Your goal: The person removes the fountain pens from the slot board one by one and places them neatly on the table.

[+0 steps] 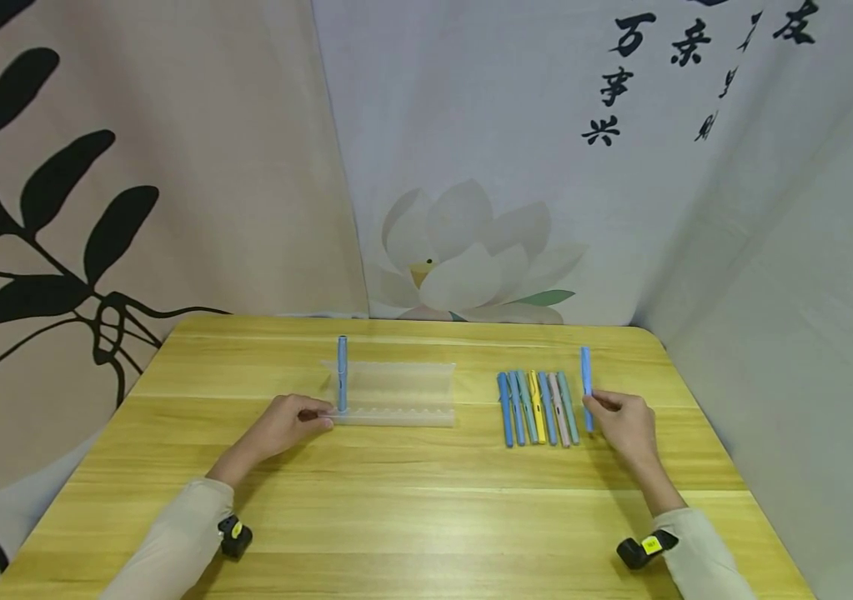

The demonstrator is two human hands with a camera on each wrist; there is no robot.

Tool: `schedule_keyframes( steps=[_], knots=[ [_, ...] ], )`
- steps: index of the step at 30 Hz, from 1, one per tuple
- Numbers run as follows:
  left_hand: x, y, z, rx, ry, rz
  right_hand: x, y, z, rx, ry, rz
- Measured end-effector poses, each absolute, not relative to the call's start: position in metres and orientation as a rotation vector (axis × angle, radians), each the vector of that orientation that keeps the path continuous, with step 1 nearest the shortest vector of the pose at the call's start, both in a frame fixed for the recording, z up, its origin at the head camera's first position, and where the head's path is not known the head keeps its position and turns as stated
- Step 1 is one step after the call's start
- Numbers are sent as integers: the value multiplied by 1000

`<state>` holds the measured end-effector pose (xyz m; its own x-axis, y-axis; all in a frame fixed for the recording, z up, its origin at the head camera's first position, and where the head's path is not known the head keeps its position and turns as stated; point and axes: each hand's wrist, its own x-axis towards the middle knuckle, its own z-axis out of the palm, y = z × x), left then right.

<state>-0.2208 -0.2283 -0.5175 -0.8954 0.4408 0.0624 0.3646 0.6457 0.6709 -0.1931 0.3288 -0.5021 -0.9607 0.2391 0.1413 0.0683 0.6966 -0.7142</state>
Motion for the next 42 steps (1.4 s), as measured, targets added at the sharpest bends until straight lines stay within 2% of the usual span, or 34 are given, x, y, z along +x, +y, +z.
schedule_keyframes(
  steps=[42],
  knots=[
    [-223, -229, -519, 634, 2750, 1098, -197, 325, -514, -297, -2836, 952]
  ],
)
